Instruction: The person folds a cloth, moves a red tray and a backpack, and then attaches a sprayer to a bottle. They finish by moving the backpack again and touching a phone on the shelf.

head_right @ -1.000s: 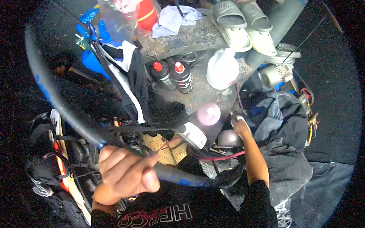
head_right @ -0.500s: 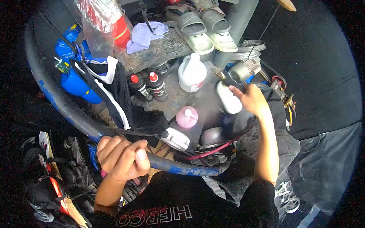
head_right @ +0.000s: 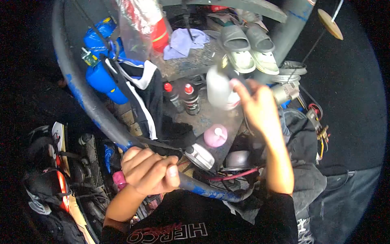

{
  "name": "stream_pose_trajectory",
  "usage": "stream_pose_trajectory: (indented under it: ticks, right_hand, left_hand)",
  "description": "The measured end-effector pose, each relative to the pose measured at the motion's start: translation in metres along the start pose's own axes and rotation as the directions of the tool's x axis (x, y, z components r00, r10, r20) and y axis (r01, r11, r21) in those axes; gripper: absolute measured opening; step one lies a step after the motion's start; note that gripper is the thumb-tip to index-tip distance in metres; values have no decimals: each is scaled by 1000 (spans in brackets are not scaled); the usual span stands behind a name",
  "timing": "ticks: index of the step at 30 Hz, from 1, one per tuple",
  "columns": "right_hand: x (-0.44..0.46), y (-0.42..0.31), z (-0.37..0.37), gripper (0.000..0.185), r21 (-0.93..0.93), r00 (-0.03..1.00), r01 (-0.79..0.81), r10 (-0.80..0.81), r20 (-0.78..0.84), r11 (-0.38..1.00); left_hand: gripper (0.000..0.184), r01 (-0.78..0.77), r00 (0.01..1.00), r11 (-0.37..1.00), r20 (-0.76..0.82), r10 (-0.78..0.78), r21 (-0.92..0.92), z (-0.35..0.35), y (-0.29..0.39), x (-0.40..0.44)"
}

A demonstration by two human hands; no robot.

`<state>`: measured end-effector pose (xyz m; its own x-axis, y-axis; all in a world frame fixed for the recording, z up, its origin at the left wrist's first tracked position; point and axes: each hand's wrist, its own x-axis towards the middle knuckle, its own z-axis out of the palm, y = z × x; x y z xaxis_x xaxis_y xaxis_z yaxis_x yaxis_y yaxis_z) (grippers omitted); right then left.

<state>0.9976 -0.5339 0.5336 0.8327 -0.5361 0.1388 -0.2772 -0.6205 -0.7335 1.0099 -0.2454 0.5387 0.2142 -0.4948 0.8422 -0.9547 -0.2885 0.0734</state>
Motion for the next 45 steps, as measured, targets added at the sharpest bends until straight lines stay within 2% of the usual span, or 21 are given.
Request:
stream_pose_trajectory:
  ticks: [6, 10, 16, 21, 22, 24, 25, 26, 27, 30, 31, 34, 35, 36, 37, 38, 39, 40, 42, 44, 45]
  right_hand:
    - [108, -59, -13, 63, -40, 959, 250, -253, -127, 967]
    - [202, -58, 27, 67, -49, 994, 108, -108, 12, 993]
    - [272, -31, 59, 68, -252, 956, 160, -213, -199, 954]
    - [263, -58, 34, 72, -205, 990, 136, -128, 51, 969]
    - [273, -49, 34, 68, -287, 975, 186, -212, -62, 940]
    - [298, -26, 55, 63, -461, 877, 300, -432, -212, 835]
    - [310, -9, 60, 64, -580, 617, 479, -723, -311, 659]
    - [279, -41, 32, 62, -520, 918, 324, -395, -28, 790]
    - [292, -32, 30, 60, -447, 938, 316, -345, 16, 837]
    - [233, -74, 26, 59, -189, 965, 261, -263, 18, 947]
    - [284, -38, 25, 62, -147, 913, 408, -406, 43, 901]
    - [328, -16, 12, 82, -553, 891, 386, -454, 15, 738]
    - [348, -6, 3, 85, -444, 761, 614, -639, 115, 652]
    - [342, -17, -3, 74, -561, 799, 491, -601, -14, 667]
    - [374, -5, -15, 70, -558, 735, 568, -678, 15, 604]
    - [351, -26, -25, 68, -525, 633, 694, -765, 118, 493]
    - [265, -87, -24, 66, -355, 714, 674, -695, 87, 648]
    - [263, -91, -20, 60, -44, 695, 718, -715, 68, 694]
    - [162, -154, -19, 62, -143, 591, 806, -788, 173, 574]
    - [71, -191, -2, 68, 207, 673, 641, -671, 312, 739]
    - [12, -221, 12, 73, 238, 747, 485, -540, 387, 841]
  left_hand:
    - [20, 13, 1000, 1000, -15, -13, -14, 0, 1, 2]
    - [21, 20, 999, 1000, -31, -19, 11, 1, 3, 2]
    - [21, 32, 999, 999, -25, -32, 9, -1, 3, -1]
    - [17, 11, 997, 1000, -73, -13, -24, 2, 1, -2]
    - [16, 4, 996, 1000, -87, -7, -30, 4, -1, -4]
    - [14, 19, 997, 999, -79, -23, -47, 2, -1, -4]
    - [16, -1, 991, 997, -133, -10, -77, 4, -1, -5]
    - [19, -9, 983, 997, -181, -5, -72, 8, -1, -7]
    - [21, -16, 973, 997, -233, -3, -79, 13, 0, -9]
    - [27, -9, 971, 999, -241, -4, -53, 12, 1, -11]
    - [28, -16, 956, 999, -292, 3, -42, 20, 0, -12]
    - [32, -48, 927, 998, -375, 26, -48, 32, -2, -17]
    - [33, -72, 917, 995, -398, 38, -71, 34, -3, -16]
    - [32, -55, 922, 996, -385, 22, -75, 33, -1, -16]
    - [31, -59, 915, 995, -402, 19, -86, 33, -1, -16]
    - [30, -71, 907, 992, -420, 21, -103, 34, -1, -16]
    - [29, -65, 899, 992, -439, 11, -109, 39, -2, -17]
    - [29, -62, 890, 990, -455, -1, -123, 44, -2, -16]
    - [23, -49, 903, 989, -430, -17, -142, 46, -3, -17]
    - [19, -31, 921, 983, -387, -42, -181, 38, -2, -18]
    - [19, -7, 948, 983, -313, -51, -183, 37, 1, -26]
